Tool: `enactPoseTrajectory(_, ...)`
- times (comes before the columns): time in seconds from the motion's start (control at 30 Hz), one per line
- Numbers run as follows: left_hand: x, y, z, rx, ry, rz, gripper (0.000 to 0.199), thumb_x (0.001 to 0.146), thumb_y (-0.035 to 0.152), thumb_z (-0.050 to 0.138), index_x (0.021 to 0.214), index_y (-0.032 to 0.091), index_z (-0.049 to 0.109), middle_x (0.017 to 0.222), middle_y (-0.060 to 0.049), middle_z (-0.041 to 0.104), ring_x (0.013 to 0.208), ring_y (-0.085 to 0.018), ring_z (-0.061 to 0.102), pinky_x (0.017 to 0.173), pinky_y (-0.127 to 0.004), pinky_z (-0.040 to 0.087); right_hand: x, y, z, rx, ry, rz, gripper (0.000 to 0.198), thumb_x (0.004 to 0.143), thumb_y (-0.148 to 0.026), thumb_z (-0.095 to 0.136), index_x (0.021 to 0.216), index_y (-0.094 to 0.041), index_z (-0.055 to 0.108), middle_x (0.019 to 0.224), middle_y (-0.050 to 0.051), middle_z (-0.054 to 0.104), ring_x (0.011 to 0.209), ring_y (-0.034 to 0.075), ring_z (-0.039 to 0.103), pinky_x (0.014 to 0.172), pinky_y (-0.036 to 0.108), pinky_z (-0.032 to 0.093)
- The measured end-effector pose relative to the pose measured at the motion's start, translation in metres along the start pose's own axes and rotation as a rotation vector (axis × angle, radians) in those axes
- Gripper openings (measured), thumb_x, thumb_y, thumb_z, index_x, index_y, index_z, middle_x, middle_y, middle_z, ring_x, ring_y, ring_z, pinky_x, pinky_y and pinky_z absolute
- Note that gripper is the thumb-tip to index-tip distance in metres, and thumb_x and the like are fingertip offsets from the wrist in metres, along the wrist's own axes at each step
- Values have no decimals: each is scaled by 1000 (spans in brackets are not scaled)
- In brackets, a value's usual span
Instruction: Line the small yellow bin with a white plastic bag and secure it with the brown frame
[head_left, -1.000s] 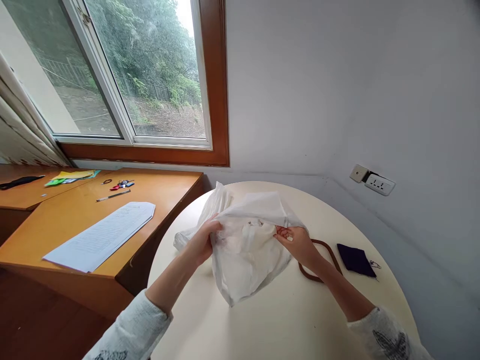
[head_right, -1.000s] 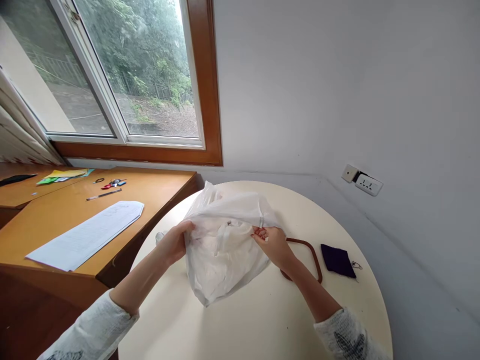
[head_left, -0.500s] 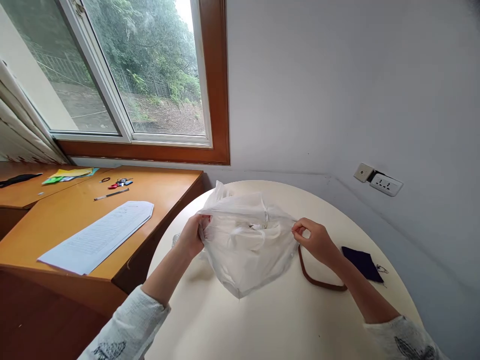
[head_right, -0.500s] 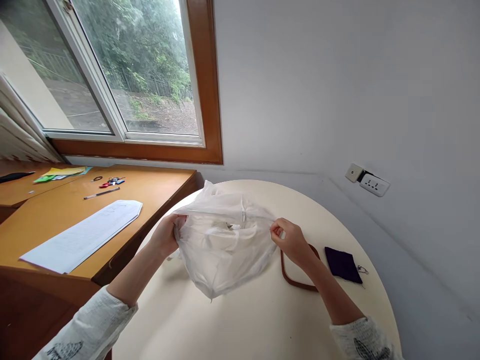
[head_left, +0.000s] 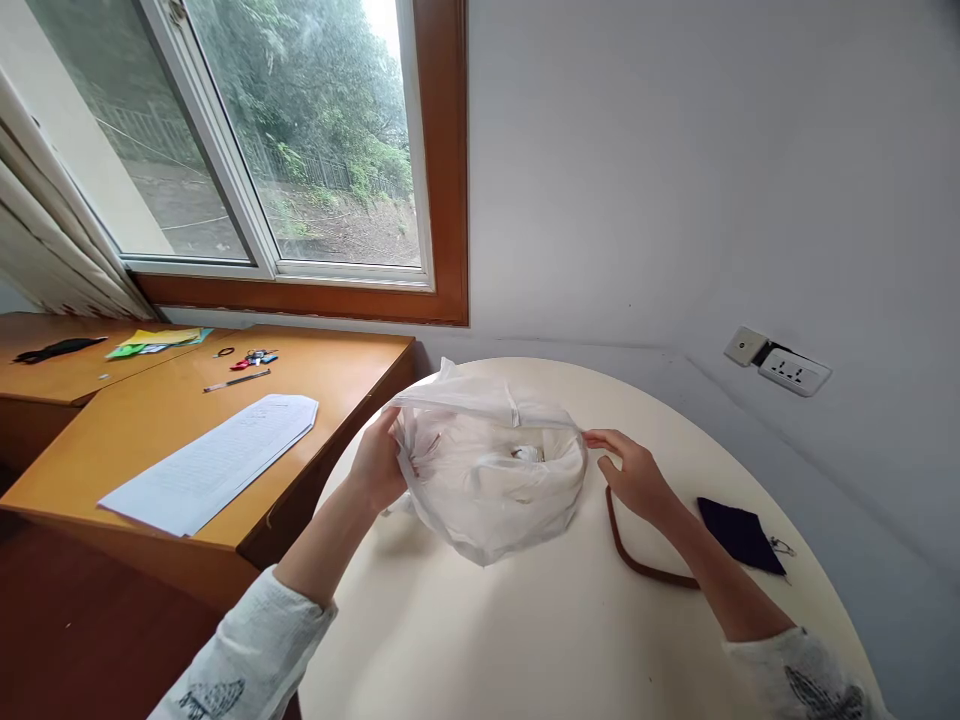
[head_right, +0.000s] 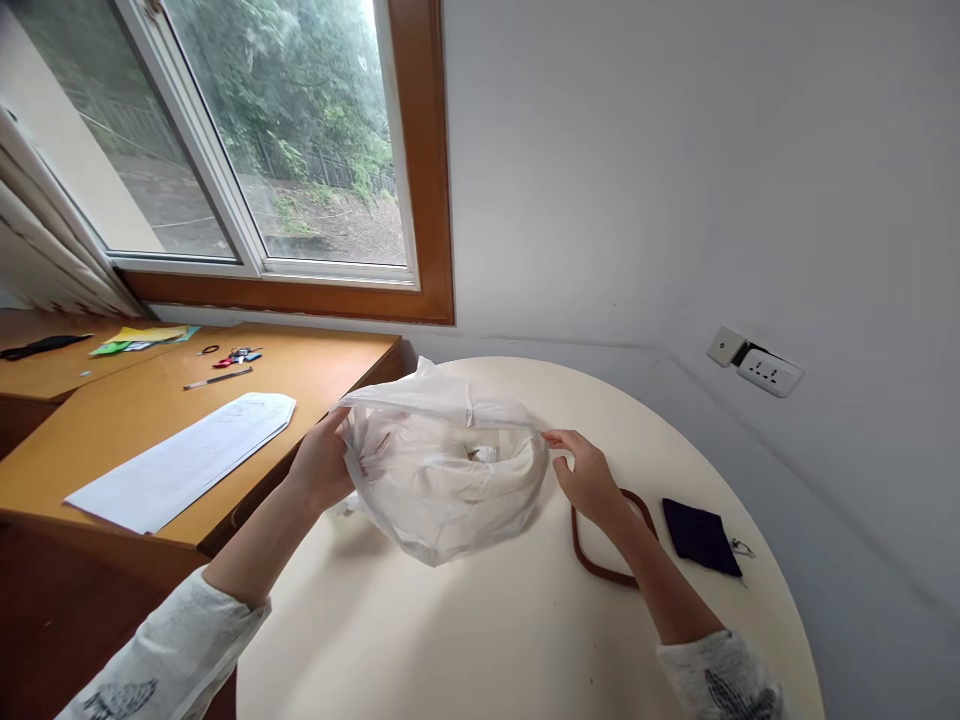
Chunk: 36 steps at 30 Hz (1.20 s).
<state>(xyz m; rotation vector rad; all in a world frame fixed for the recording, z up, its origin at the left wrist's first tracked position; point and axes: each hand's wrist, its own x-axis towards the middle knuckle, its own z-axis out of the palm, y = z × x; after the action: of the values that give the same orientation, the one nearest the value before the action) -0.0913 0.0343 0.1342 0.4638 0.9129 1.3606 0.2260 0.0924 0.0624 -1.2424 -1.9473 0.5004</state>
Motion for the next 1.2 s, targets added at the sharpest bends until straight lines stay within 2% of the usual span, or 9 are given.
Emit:
enactPoseTrajectory(0.13, -7, 2, 5, -3, -19, -2, 27, 79, 38, 51, 76, 14, 65, 60, -4, 63, 52, -17, 59, 49, -27, 49, 0, -8, -1, 88, 186, -37, 35, 72, -9, 38, 100, -21, 56, 103, 4, 60, 98, 17, 55, 89, 36, 44)
enactPoseTrajectory(0.3, -12, 4, 7, -11, -66, -27, 28, 79, 38, 52, 67, 15, 62, 58, -4, 61, 50, -16, 58, 49, -26, 48, -3, -39, -2, 129, 297, -180, 20, 79, -14, 42, 89, -21, 57, 91, 4, 59, 85, 17, 56, 77, 34, 47)
enactPoseTrajectory(0.4, -14, 5, 6, 22, -57, -66, 31, 77, 43, 53, 68, 15, 63, 61, -7, 63, 55, -19, 60, 51, -28, 49, -7, -59, 1, 127, 250, -300, 17, 82, -16, 42, 88, -21, 58, 88, 5, 59, 85, 18, 56, 76, 34, 47)
enactPoseTrajectory(0.5, -15, 6, 2, 47, -31, -77, 34, 76, 46, 52, 75, 15, 65, 70, -10, 67, 66, -24, 63, 58, -32, 50, -13, -72, 6, 87, 140, -391, 20, 83, -19, 45, 97, -23, 58, 95, 6, 59, 94, 20, 55, 82, 37, 46)
enactPoseTrajectory(0.67, -19, 11, -8, 63, -142, -99, 39, 79, 48, 48, 89, 15, 65, 75, -13, 68, 82, -31, 64, 70, -42, 50, -19, -73, 18, -36, -9, -480, 26, 84, -24, 49, 110, -25, 55, 108, 7, 58, 103, 21, 52, 89, 41, 41)
enactPoseTrajectory(0.8, -22, 16, -15, 66, -174, -107, 41, 79, 51, 47, 95, 18, 64, 81, -13, 68, 88, -32, 63, 74, -46, 49, -20, -67, 25, -92, -23, -505, 23, 85, -22, 49, 107, -23, 56, 104, 6, 60, 100, 20, 53, 89, 41, 39)
enactPoseTrajectory(0.97, -24, 19, -21, 76, -163, -62, 35, 79, 50, 48, 89, 19, 63, 82, -11, 68, 85, -32, 64, 66, -43, 51, -21, -68, 26, -102, -21, -508, 19, 85, -21, 49, 102, -23, 57, 100, 6, 61, 97, 20, 53, 87, 41, 39)
enactPoseTrajectory(1.03, -25, 20, -21, 58, -150, -47, 35, 80, 50, 46, 87, 19, 62, 81, -10, 68, 85, -32, 64, 68, -43, 51, -22, -68, 26, -103, -22, -506, 19, 85, -20, 48, 102, -23, 57, 100, 5, 61, 96, 20, 53, 88, 41, 38)
enactPoseTrajectory(1.2, -27, 21, -15, 28, -147, -97, 46, 76, 59, 45, 80, 17, 62, 82, -14, 67, 88, -35, 62, 74, -48, 48, -22, -68, 25, -103, -26, -501, 21, 85, -20, 47, 103, -24, 57, 99, 5, 61, 96, 20, 53, 89, 41, 38)
